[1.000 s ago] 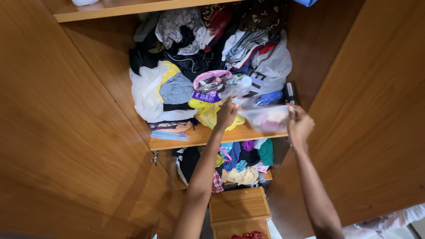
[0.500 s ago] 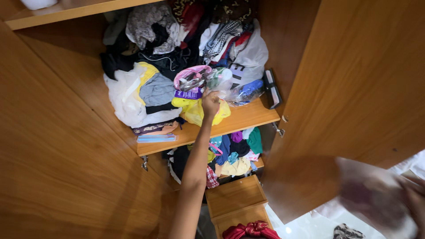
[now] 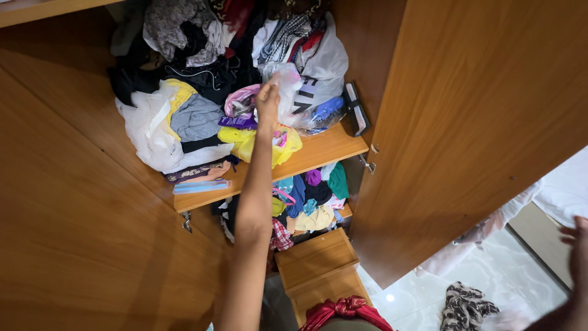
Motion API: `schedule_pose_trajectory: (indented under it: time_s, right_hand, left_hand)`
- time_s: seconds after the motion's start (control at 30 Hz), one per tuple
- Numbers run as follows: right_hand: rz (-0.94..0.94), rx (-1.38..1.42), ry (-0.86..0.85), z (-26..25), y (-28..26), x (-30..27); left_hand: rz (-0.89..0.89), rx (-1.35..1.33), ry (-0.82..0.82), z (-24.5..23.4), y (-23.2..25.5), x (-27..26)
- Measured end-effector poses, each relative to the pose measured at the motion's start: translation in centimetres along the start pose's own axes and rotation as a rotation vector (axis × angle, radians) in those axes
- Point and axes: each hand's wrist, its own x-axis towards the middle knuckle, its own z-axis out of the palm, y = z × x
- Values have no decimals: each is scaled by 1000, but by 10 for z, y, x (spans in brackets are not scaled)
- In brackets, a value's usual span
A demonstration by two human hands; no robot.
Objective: The person opens a wooden wardrobe and removes various items from the shelves, including plastic bags and folded clothes. They place the items onto the floor and a nearby bed. The person continues to take out more clothes and bags from the wardrobe.
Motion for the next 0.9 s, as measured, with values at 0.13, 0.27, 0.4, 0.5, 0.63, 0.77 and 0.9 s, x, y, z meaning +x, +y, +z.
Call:
schedule_pose_trajectory:
  time_s: [0.13,0.27,0.4,0.5,0.63,0.77,0.9]
  right_hand:
    - [-132,153,-51,32,-71,-20]
    - [-226,256,-131,57,-140,-35]
    - [-267,276,-245,80,-192,-48]
    - [-275,227,-300,90,-219,-59]
    - [-316,277,-376,93,-241,-71]
    - [-282,308,-427,85,-250,-77]
    - [-261,259,-413,72,-249,-81]
  left_hand:
    - [-67,-172,-31,6,48,-6]
    - [-84,-241,-148,18,79,-22]
    - [-57,-369,-283,41,98,-45]
    - [-106,-311,-343,66,112,-72]
    - [-209,-392,-485,98,131,-110]
    - [-240,-522,-679,125,144,-134]
    - [-247,-622,-796,152,143,-152]
